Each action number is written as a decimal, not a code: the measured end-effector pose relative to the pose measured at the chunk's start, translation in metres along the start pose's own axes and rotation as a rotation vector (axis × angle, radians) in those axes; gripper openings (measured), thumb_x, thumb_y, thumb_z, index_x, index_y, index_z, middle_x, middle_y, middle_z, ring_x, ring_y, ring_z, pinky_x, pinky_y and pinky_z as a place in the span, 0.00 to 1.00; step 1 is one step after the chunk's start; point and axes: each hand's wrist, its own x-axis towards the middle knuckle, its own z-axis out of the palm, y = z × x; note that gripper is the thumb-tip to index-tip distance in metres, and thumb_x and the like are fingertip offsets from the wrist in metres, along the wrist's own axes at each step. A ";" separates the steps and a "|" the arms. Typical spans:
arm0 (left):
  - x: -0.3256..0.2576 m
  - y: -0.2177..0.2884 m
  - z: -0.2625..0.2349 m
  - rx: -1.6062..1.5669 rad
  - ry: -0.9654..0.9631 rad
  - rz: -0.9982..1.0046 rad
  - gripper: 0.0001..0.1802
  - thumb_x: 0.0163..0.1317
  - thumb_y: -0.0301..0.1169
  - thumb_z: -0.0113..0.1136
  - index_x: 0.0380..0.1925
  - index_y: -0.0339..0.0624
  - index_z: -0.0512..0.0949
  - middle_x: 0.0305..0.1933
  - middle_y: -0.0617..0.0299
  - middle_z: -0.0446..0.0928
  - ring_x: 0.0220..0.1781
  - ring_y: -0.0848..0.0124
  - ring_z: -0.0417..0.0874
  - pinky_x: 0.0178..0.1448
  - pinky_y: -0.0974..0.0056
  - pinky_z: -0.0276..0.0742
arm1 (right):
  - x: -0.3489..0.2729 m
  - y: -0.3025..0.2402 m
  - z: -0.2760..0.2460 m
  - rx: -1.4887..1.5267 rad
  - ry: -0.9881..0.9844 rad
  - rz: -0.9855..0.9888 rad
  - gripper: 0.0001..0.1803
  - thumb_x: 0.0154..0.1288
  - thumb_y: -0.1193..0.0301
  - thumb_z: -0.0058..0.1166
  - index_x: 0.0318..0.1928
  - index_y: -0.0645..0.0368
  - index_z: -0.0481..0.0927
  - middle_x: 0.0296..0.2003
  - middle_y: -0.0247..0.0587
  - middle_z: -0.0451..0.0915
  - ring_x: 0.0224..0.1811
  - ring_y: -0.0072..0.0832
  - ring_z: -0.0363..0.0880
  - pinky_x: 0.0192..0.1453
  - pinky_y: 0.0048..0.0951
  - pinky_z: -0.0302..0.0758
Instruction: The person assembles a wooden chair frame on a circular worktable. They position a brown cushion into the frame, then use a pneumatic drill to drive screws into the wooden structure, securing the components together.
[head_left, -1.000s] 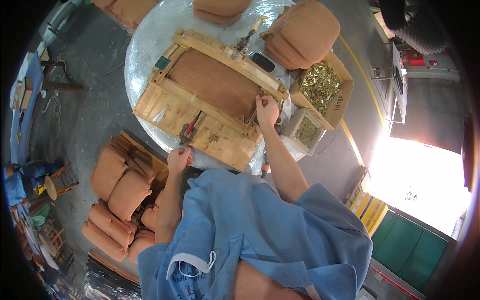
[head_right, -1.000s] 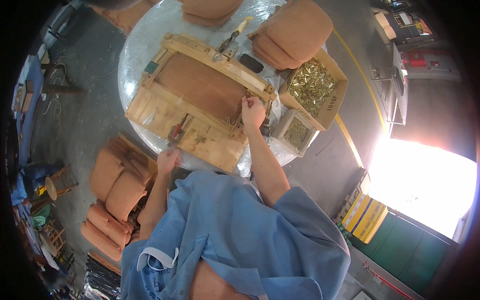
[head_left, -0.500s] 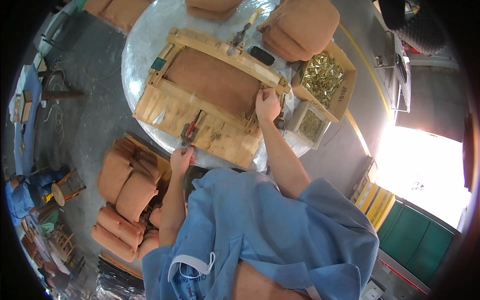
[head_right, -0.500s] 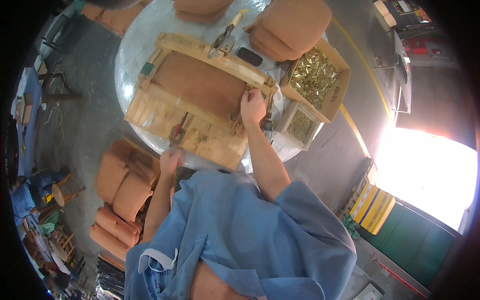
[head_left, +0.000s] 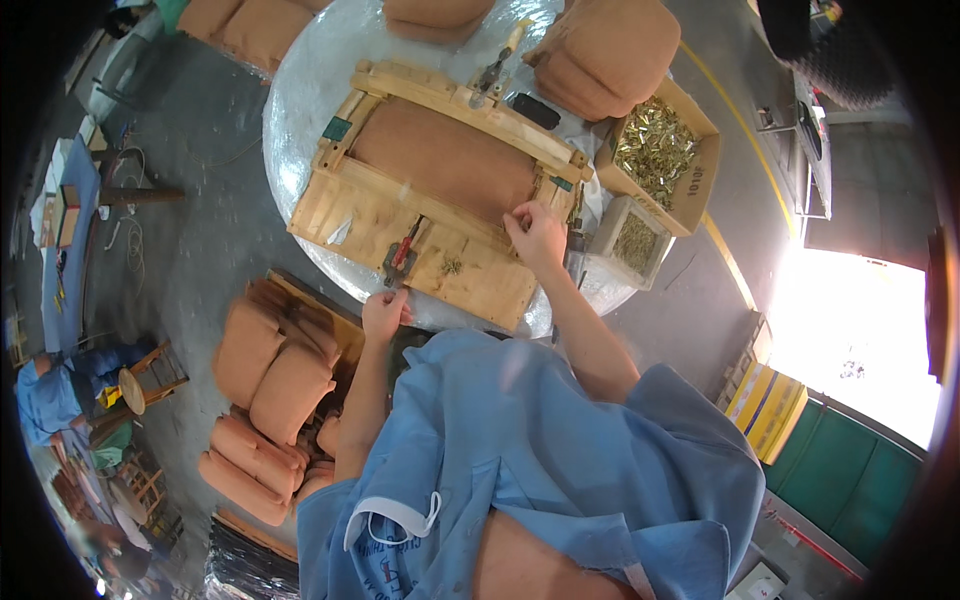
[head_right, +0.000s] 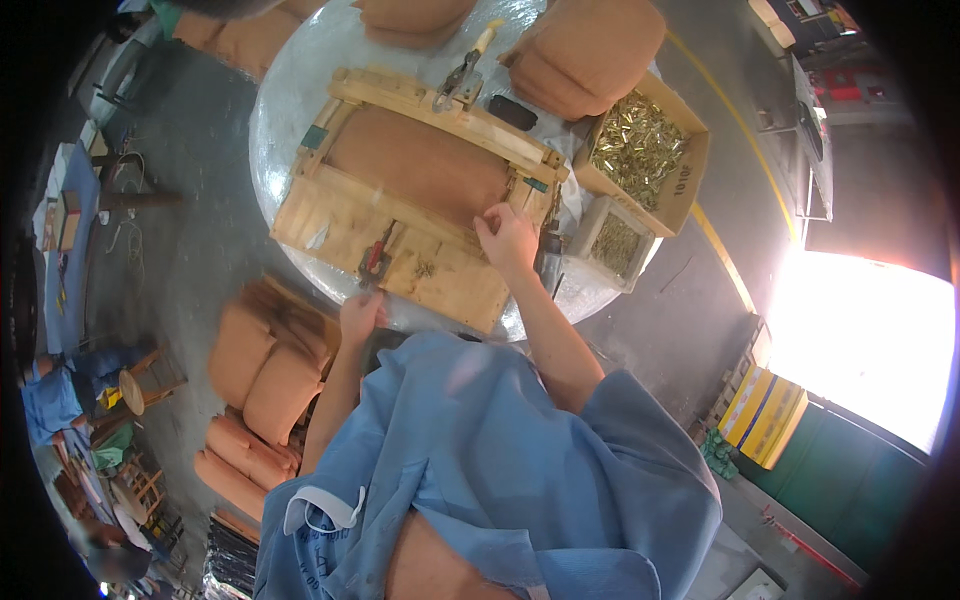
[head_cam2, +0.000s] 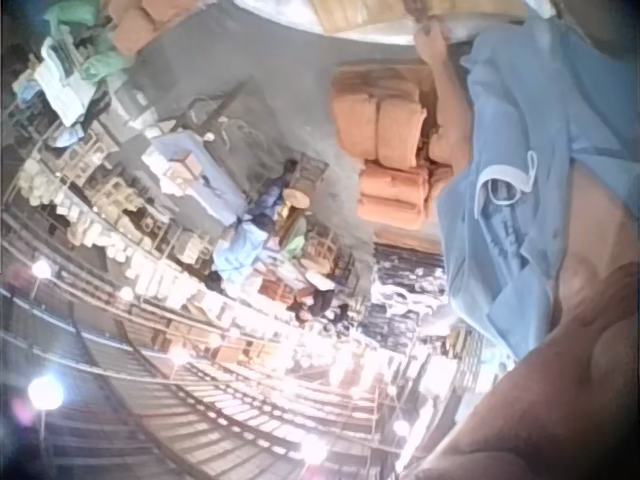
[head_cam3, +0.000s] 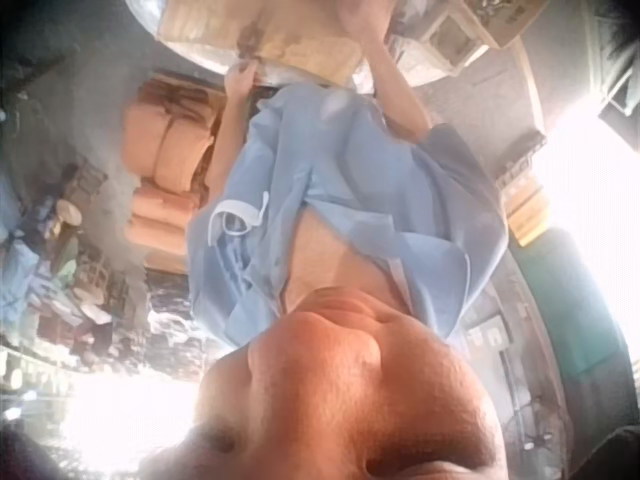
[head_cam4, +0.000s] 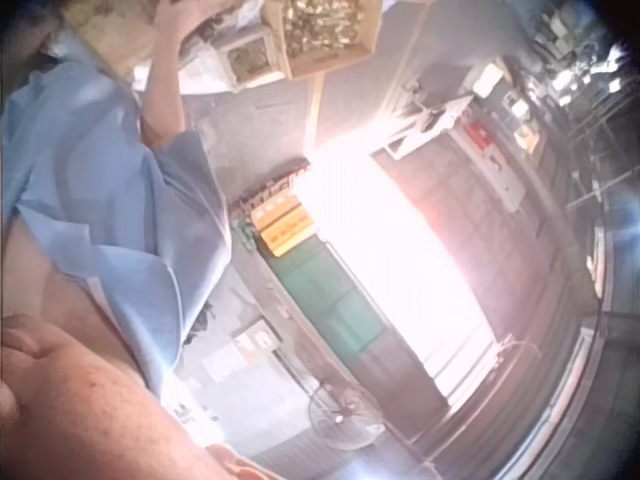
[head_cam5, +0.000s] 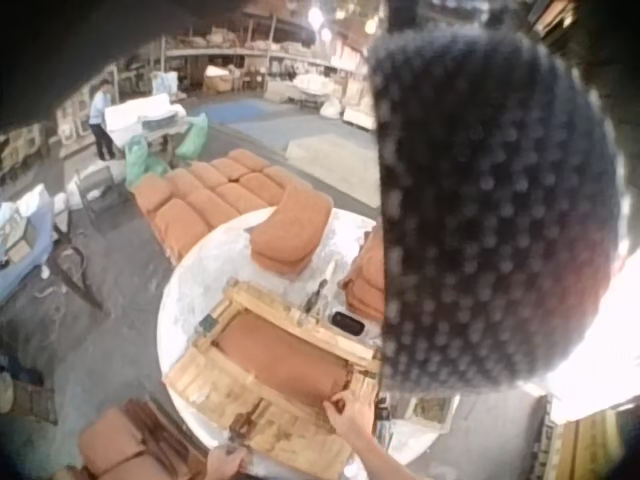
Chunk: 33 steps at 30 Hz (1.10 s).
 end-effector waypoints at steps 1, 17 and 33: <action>0.000 -0.001 -0.001 0.032 -0.005 -0.008 0.25 0.71 0.44 0.66 0.24 0.30 0.84 0.20 0.54 0.84 0.20 0.69 0.87 0.28 0.66 0.82 | -0.009 -0.005 -0.002 -0.065 -0.003 -0.016 0.11 0.66 0.58 0.70 0.41 0.49 0.87 0.39 0.35 0.84 0.45 0.37 0.83 0.53 0.43 0.75; 0.010 -0.004 -0.014 -0.049 -0.150 -0.010 0.26 0.72 0.44 0.65 0.23 0.31 0.85 0.21 0.54 0.85 0.21 0.69 0.88 0.29 0.65 0.83 | 0.097 -0.128 0.055 0.254 -0.142 -0.005 0.11 0.68 0.62 0.67 0.45 0.54 0.87 0.37 0.42 0.91 0.40 0.38 0.91 0.48 0.39 0.85; 0.036 0.005 -0.051 0.205 -0.583 -0.014 0.29 0.74 0.55 0.62 0.31 0.38 0.89 0.28 0.58 0.90 0.33 0.69 0.92 0.40 0.65 0.84 | 0.172 -0.242 0.163 0.204 -0.009 0.300 0.19 0.65 0.54 0.71 0.54 0.42 0.90 0.41 0.27 0.91 0.43 0.31 0.90 0.50 0.38 0.84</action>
